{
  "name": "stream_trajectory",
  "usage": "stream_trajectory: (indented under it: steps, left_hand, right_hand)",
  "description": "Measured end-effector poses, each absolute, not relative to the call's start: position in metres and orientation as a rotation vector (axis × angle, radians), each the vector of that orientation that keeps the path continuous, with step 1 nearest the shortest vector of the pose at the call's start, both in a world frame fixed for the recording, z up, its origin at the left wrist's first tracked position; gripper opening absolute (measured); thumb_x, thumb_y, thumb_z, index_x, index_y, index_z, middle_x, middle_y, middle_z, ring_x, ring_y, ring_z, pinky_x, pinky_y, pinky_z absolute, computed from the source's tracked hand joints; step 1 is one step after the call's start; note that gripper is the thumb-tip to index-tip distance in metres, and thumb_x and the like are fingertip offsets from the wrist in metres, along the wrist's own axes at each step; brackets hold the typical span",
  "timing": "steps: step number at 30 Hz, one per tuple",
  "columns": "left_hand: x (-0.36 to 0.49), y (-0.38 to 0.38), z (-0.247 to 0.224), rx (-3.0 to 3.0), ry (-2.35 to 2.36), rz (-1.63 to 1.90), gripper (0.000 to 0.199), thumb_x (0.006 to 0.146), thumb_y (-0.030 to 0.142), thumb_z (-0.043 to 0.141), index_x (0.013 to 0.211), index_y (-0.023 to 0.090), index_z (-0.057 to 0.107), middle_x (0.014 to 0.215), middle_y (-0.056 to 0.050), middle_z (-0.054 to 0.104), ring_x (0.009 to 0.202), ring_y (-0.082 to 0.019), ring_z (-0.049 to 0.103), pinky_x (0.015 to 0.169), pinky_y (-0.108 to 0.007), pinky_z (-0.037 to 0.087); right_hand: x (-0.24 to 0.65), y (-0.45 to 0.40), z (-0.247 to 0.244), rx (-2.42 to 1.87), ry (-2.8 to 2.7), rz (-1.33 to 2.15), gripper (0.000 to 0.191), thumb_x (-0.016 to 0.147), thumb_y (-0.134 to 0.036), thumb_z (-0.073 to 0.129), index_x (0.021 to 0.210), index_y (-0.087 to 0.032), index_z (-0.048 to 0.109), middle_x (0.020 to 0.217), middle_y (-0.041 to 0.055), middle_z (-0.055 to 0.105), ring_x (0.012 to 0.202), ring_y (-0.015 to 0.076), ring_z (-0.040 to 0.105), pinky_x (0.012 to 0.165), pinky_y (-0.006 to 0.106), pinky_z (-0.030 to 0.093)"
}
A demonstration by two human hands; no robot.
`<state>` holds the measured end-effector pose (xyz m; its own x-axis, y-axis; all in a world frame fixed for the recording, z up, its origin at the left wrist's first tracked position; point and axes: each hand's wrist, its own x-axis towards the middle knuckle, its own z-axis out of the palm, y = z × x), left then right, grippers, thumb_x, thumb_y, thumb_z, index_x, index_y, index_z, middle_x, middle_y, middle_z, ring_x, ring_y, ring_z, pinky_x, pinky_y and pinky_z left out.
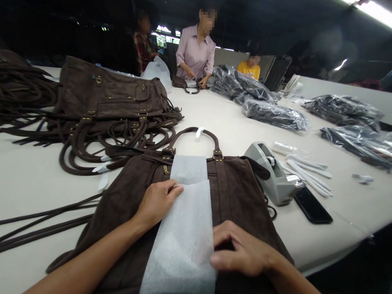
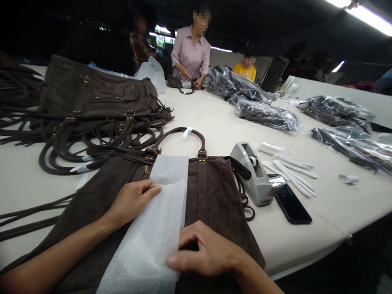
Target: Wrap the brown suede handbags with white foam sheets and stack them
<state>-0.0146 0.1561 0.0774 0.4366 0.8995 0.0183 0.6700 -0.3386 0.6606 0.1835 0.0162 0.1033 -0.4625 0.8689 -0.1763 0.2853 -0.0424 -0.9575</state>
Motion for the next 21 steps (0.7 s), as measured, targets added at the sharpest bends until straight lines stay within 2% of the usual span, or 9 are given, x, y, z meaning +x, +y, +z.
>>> stream_trajectory:
  steps: [2,4,6,7,9,12,14,17,21]
  left_hand:
    - [-0.016,0.158,0.077,2.09,1.334,0.53,0.032,0.087,0.043,0.049,0.066,0.02,0.059,0.062,0.003,0.059,0.063,-0.014,0.056,0.06,-0.025,0.033]
    - [-0.017,0.158,0.076,2.091,1.352,0.541,0.032,0.088,0.04,0.05,0.065,0.02,0.057,0.063,0.002,0.06,0.063,-0.014,0.056,0.059,-0.025,0.032]
    - [-0.016,0.156,0.076,2.115,1.362,0.544,0.03,0.09,0.038,0.05,0.067,0.02,0.057,0.066,0.001,0.063,0.065,-0.015,0.057,0.06,-0.026,0.032]
    - [-0.016,0.155,0.076,2.133,1.37,0.541,0.028,0.09,0.037,0.05,0.069,0.02,0.058,0.068,0.001,0.064,0.066,-0.015,0.059,0.061,-0.026,0.032]
    - [-0.014,0.155,0.077,2.174,1.394,0.529,0.025,0.091,0.036,0.05,0.075,0.021,0.061,0.073,-0.001,0.067,0.07,-0.018,0.061,0.062,-0.027,0.032]
    - [-0.01,0.156,0.079,2.239,1.45,0.499,0.024,0.093,0.036,0.05,0.079,0.021,0.063,0.077,-0.004,0.069,0.074,-0.022,0.064,0.062,-0.029,0.032]
    - [-0.008,0.156,0.081,2.288,1.477,0.477,0.024,0.093,0.036,0.05,0.081,0.02,0.063,0.078,-0.006,0.069,0.074,-0.024,0.064,0.062,-0.03,0.033]
    - [-0.006,0.152,0.083,2.374,1.474,0.458,0.02,0.093,0.032,0.05,0.086,0.019,0.063,0.086,-0.008,0.066,0.08,-0.025,0.063,0.066,-0.032,0.038]
    - [-0.006,0.146,0.084,2.473,1.394,0.484,0.016,0.094,0.024,0.047,0.092,0.018,0.062,0.1,-0.01,0.059,0.102,-0.026,0.054,0.077,-0.033,0.043]
  right_hand:
    - [0.175,0.022,0.097,-1.452,-1.565,1.573,0.056,0.089,-0.06,0.046,0.054,-0.016,0.048,0.048,-0.0021,0.044,0.044,0.0075,0.039,0.043,0.019,0.031]
    - [0.166,0.029,0.091,-1.611,-1.447,1.577,0.054,0.09,-0.063,0.044,0.063,-0.017,0.049,0.044,-0.0042,0.042,0.036,0.0074,0.037,0.035,0.019,0.025]
    - [0.159,0.037,0.089,-1.679,-1.435,1.576,0.044,0.091,-0.059,0.047,0.078,-0.017,0.052,0.047,-0.005,0.047,0.034,0.0099,0.043,0.033,0.019,0.028]
    - [0.157,0.042,0.088,-1.705,-1.458,1.56,0.042,0.092,-0.057,0.045,0.083,-0.017,0.053,0.049,-0.0043,0.05,0.035,0.0111,0.045,0.034,0.02,0.03]
    - [0.154,0.049,0.089,-1.818,-1.591,1.363,0.041,0.095,-0.053,0.041,0.08,-0.017,0.055,0.055,-0.0004,0.057,0.041,0.0127,0.052,0.04,0.021,0.033]
    - [0.15,0.055,0.087,-2.122,-1.767,0.65,0.04,0.094,-0.047,0.049,0.069,-0.016,0.057,0.066,0.0058,0.066,0.06,0.0168,0.061,0.053,0.024,0.033]
    - [0.147,0.056,0.084,-2.26,-1.767,0.309,0.037,0.092,-0.046,0.054,0.069,-0.017,0.06,0.07,0.0064,0.069,0.068,0.0193,0.064,0.058,0.026,0.031]
    - [0.144,0.055,0.08,-2.332,-1.745,0.183,0.036,0.093,-0.047,0.052,0.073,-0.02,0.063,0.072,0.0055,0.071,0.07,0.0202,0.066,0.059,0.027,0.029]
    - [0.141,0.052,0.079,-2.351,-1.708,0.147,0.034,0.095,-0.044,0.048,0.077,-0.02,0.065,0.074,0.0065,0.071,0.07,0.0207,0.066,0.061,0.028,0.03]
